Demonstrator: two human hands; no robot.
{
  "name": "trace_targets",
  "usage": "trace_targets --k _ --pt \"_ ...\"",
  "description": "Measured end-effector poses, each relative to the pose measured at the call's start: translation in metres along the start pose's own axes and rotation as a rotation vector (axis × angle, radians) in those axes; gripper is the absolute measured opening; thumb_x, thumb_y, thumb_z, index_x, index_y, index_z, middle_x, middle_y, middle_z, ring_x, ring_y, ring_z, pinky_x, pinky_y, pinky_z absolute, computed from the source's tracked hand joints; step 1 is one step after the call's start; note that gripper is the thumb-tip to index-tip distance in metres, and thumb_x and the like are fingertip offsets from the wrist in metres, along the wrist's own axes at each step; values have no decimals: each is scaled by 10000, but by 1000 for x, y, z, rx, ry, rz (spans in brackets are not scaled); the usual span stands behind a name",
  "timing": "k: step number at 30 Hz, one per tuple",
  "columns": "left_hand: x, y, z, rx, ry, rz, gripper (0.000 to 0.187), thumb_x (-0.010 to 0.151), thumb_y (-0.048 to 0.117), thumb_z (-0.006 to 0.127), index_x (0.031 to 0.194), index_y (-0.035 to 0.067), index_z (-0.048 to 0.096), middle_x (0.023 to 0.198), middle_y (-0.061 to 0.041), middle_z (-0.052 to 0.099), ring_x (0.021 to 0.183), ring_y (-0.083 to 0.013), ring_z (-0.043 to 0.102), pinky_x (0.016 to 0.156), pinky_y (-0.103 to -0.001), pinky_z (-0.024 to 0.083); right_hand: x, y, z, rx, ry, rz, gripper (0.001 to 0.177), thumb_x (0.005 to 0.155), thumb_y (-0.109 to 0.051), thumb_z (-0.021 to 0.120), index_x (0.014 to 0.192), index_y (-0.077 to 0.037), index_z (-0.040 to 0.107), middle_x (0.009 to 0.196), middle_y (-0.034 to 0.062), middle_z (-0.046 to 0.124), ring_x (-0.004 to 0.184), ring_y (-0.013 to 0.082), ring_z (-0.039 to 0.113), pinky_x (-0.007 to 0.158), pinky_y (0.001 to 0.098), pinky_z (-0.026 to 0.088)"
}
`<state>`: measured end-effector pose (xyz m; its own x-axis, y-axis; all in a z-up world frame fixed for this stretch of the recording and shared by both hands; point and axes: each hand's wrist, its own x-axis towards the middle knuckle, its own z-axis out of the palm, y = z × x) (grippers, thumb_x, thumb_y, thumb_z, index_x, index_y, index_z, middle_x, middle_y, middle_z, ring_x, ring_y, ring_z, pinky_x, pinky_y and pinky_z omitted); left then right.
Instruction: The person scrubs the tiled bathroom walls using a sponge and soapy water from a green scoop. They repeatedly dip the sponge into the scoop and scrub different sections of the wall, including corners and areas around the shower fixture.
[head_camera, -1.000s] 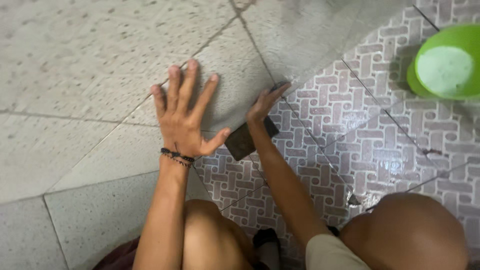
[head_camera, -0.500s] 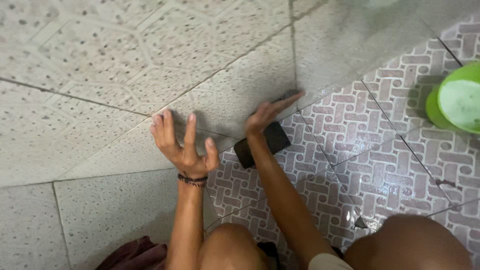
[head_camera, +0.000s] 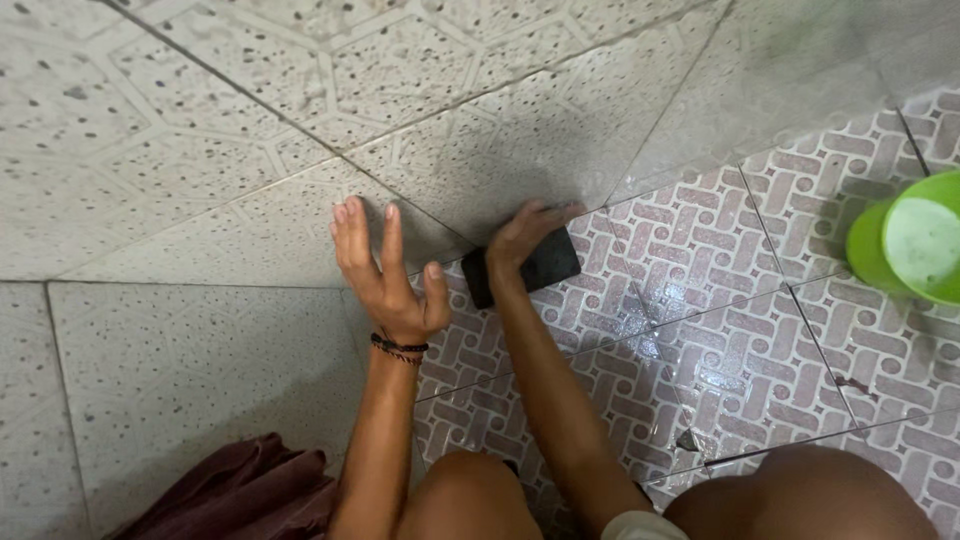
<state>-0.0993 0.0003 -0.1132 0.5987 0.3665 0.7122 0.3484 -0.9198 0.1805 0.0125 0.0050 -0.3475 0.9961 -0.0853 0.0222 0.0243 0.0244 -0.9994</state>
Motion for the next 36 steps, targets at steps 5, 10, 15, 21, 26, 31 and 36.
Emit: trace_targets --k 5,10,15,21,26,31,36 --pt "2 4 7 17 39 2 595 1056 379 440 1499 -13 502 1621 -273 301 1557 -460 258 1305 -632 213 -84 -75 8 119 -230 -332 819 1112 -427 302 1602 117 -64 1713 298 -81 1621 385 -38 1336 496 -1" --pt "-4 3 5 6 3 -17 585 1081 388 438 1516 0 495 1633 -261 297 1575 -458 248 1328 -629 210 -92 -75 13 142 -225 -92 805 1117 -438 278 1617 97 -55 1726 286 -82 1631 380 -47 1348 487 -6" --pt "-20 -12 -5 40 -69 -51 606 1074 408 406 1511 2 507 1635 -269 307 1569 -452 256 1317 -639 198 -58 -70 25 172 14 24 792 1122 -450 254 1631 77 -46 1740 273 -83 1642 375 -56 1361 478 -11" --pt "-21 -18 3 42 56 -39 603 1054 430 404 1486 32 540 1604 -223 364 1547 -427 310 1318 -615 248 -117 -114 24 221 -215 -232 779 1127 -463 225 1649 53 -35 1756 257 -85 1654 369 -67 1377 468 -16" --pt "-17 -18 -6 63 47 -7 606 1061 413 402 1471 -11 539 1586 -266 358 1526 -451 319 1294 -622 251 -66 -66 35 135 -3 1 780 1138 -464 216 1632 61 -81 1739 282 -139 1645 390 -109 1355 481 -43" --pt "-28 -29 -9 74 44 -36 605 1071 417 375 1483 -4 513 1616 -254 312 1553 -442 280 1309 -628 240 -42 -59 55 50 113 -194 828 1110 -504 236 1611 58 -109 1711 286 -150 1618 411 -115 1305 539 -69" --pt "-6 -35 -8 87 162 1 598 1075 427 361 1500 25 486 1623 -237 280 1573 -418 226 1333 -642 233 -97 -62 30 -244 -245 -818 899 1055 -576 268 1601 35 -101 1691 262 -107 1589 423 -81 1252 616 -84"
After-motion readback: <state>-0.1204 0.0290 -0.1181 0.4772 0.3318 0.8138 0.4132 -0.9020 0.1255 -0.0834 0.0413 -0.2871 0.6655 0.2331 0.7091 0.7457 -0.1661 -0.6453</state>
